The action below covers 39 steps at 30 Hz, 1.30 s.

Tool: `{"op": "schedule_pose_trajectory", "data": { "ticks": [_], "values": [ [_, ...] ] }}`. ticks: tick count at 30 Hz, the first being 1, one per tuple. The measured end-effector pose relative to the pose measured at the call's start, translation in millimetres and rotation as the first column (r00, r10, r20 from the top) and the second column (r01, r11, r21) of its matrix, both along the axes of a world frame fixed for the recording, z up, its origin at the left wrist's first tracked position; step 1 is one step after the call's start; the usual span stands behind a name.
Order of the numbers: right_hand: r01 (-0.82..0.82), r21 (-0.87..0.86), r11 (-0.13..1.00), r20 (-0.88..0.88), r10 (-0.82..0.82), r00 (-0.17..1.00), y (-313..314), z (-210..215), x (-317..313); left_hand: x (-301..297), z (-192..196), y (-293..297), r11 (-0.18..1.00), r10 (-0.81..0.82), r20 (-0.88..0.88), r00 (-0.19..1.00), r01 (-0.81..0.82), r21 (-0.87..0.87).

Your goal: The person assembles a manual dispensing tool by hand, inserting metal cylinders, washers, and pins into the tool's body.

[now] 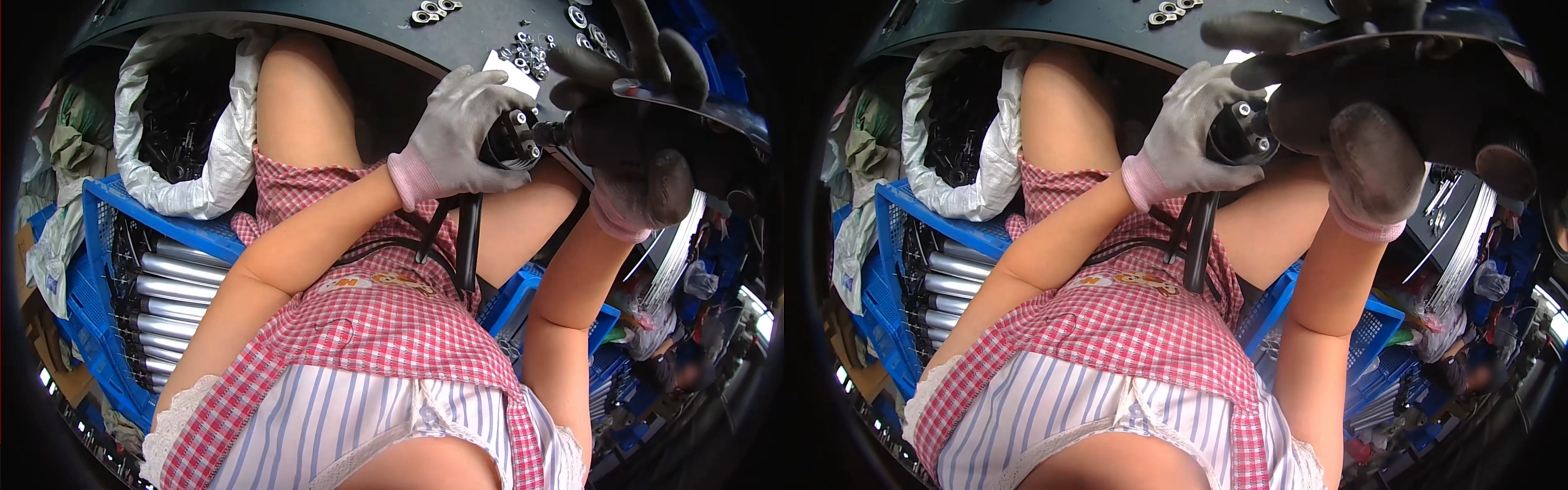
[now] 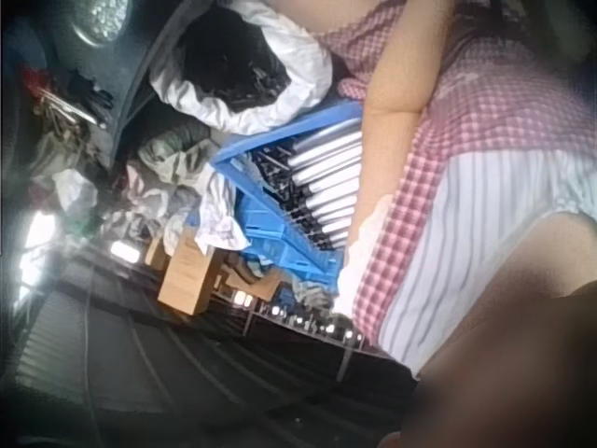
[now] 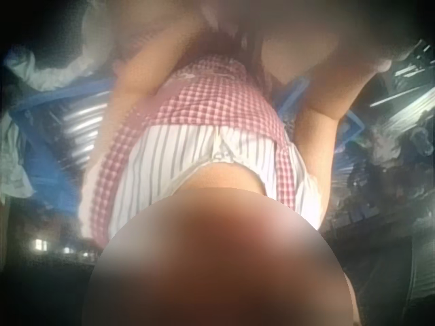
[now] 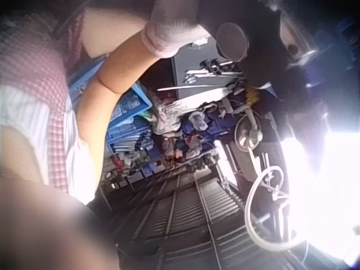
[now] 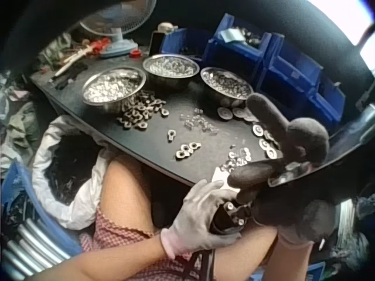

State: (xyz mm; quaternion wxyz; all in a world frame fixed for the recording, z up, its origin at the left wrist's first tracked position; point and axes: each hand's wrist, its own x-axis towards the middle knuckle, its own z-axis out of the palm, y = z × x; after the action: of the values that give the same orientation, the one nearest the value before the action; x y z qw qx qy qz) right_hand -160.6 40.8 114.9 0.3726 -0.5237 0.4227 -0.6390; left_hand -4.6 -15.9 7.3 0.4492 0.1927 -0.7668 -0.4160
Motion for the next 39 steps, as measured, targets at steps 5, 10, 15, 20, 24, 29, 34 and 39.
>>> {"op": "schedule_pose_trajectory", "data": {
  "ticks": [5,10,15,20,24,29,34,39],
  "values": [
    [-0.534,-0.145,0.833,-0.039,0.534,0.844,-33.1,12.1,-18.2,1.6,1.2,4.4,0.994,0.08,0.023,0.997,-0.078,-0.074],
    [-0.578,-0.154,0.801,-0.011,0.583,0.812,-30.8,12.8,-8.6,0.3,-1.8,5.5,0.998,0.048,0.035,0.998,-0.047,-0.042],
    [-0.443,-0.123,0.888,-0.07,0.438,0.896,-19.1,14.8,1.1,0.5,-1.4,7.0,0.996,0.079,0.022,0.997,-0.078,-0.043],
    [-0.516,-0.152,0.843,-0.05,0.515,0.856,-24.8,19.0,5.2,-3.2,-3.7,9.8,0.989,0.13,0.035,0.991,-0.127,-0.073],
    [-0.043,-0.063,0.997,0.212,0.056,0.976,-2.7,-3.8,22.1,1.0,-3.4,12.5,0.99,0.137,0.039,0.99,-0.136,-0.026],
    [-0.216,-0.092,0.972,0.089,0.225,0.97,-11.6,12.2,22.7,1.5,-4.7,10.4,0.996,0.083,0.021,0.996,-0.084,0.007],
    [0.31,-0.081,0.947,-0.031,-0.314,0.949,-3.5,1.9,27.0,2.6,-3.4,10.3,0.993,0.096,0.091,0.991,-0.102,0.057],
    [-0.366,-0.178,0.914,0.052,0.38,0.923,-19.7,12.7,19.8,2.5,-2.2,12.1,0.993,0.096,0.084,0.992,-0.101,0.056]
  ]
}}
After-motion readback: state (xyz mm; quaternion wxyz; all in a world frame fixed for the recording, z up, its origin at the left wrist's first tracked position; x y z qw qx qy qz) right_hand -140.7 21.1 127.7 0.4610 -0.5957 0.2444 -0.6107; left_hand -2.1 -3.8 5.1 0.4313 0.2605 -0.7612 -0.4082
